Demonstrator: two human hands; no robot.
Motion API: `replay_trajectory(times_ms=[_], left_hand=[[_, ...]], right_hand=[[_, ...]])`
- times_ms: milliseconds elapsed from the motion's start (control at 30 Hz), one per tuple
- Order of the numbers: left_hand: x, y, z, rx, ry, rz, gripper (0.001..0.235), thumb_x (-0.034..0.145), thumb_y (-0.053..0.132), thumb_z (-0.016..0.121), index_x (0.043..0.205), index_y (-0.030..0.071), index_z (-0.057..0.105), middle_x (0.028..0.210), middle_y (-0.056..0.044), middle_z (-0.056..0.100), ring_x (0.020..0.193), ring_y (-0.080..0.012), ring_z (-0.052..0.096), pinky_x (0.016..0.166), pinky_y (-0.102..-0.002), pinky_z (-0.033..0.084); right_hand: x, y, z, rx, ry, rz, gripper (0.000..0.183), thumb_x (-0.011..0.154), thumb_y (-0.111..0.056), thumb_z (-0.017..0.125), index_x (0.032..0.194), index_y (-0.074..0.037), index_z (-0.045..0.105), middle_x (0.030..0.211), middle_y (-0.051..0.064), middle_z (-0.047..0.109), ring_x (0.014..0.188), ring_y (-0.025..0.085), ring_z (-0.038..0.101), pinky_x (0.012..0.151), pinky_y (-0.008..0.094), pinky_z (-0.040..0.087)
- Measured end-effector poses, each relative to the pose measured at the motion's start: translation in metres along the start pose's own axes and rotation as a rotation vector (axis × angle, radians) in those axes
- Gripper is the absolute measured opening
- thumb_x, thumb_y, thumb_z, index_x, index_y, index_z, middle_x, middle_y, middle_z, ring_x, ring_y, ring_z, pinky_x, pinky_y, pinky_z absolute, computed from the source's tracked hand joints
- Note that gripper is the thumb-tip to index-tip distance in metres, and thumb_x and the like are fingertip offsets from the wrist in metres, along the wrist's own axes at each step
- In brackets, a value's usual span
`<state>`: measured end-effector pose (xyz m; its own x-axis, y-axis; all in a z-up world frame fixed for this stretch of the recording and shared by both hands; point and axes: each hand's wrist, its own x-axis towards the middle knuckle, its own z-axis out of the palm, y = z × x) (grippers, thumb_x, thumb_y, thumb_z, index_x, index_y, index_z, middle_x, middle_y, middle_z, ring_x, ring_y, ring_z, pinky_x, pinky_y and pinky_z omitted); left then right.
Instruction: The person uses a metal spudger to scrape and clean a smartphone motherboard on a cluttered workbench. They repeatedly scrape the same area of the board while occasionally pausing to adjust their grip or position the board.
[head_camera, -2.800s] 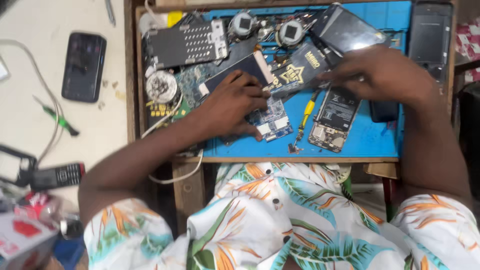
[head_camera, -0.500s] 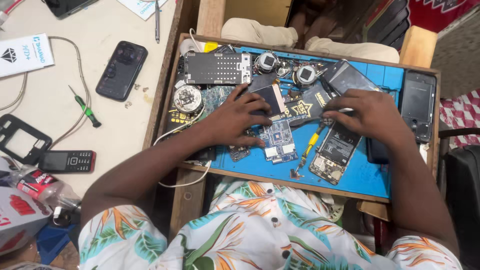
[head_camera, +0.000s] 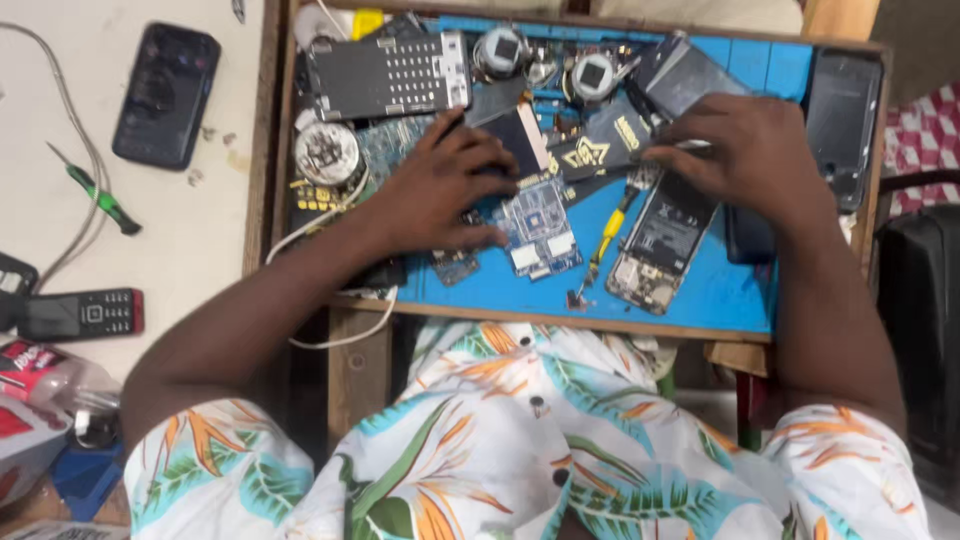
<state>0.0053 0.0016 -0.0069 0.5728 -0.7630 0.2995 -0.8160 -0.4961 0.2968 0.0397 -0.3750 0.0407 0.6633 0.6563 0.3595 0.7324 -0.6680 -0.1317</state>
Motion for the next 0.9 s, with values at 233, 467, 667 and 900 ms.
replay_trajectory(times_ms=[233,467,667,900], left_hand=[[0.001,0.001,0.001,0.010,0.033,0.015,0.057,0.088,0.064,0.072,0.117,0.015,0.075,0.135,-0.006,0.061,0.140,-0.0303,0.045,0.126,-0.061,0.013],[0.004,0.003,-0.004,0.006,0.012,-0.011,0.056,0.083,0.063,0.075,0.114,0.016,0.077,0.132,-0.005,0.062,0.138,-0.0280,0.046,0.126,-0.059,0.014],[0.002,0.003,-0.004,-0.001,0.014,-0.019,0.054,0.082,0.060,0.075,0.113,0.016,0.077,0.131,-0.004,0.062,0.138,-0.0278,0.046,0.125,-0.059,0.013],[0.003,0.005,-0.004,-0.010,0.019,-0.024,0.055,0.082,0.062,0.074,0.113,0.016,0.077,0.131,-0.005,0.062,0.137,-0.0280,0.046,0.125,-0.059,0.013]], right_hand=[[-0.007,-0.003,-0.010,-0.074,-0.033,-0.002,0.029,0.101,-0.045,0.082,0.095,-0.017,0.081,0.092,-0.002,0.074,0.076,0.015,0.070,0.066,0.029,0.052],[0.008,-0.016,-0.006,-0.063,-0.066,0.022,0.027,0.091,-0.043,0.081,0.090,-0.016,0.080,0.090,-0.001,0.073,0.072,0.021,0.068,0.063,0.034,0.052],[0.003,-0.003,-0.005,-0.044,-0.021,0.070,0.032,0.091,-0.046,0.082,0.089,-0.014,0.077,0.091,-0.001,0.072,0.077,0.020,0.070,0.066,0.034,0.052],[0.002,0.002,-0.014,-0.067,-0.064,0.097,0.032,0.089,-0.047,0.082,0.092,-0.015,0.079,0.087,-0.001,0.072,0.073,0.020,0.068,0.064,0.033,0.051]])
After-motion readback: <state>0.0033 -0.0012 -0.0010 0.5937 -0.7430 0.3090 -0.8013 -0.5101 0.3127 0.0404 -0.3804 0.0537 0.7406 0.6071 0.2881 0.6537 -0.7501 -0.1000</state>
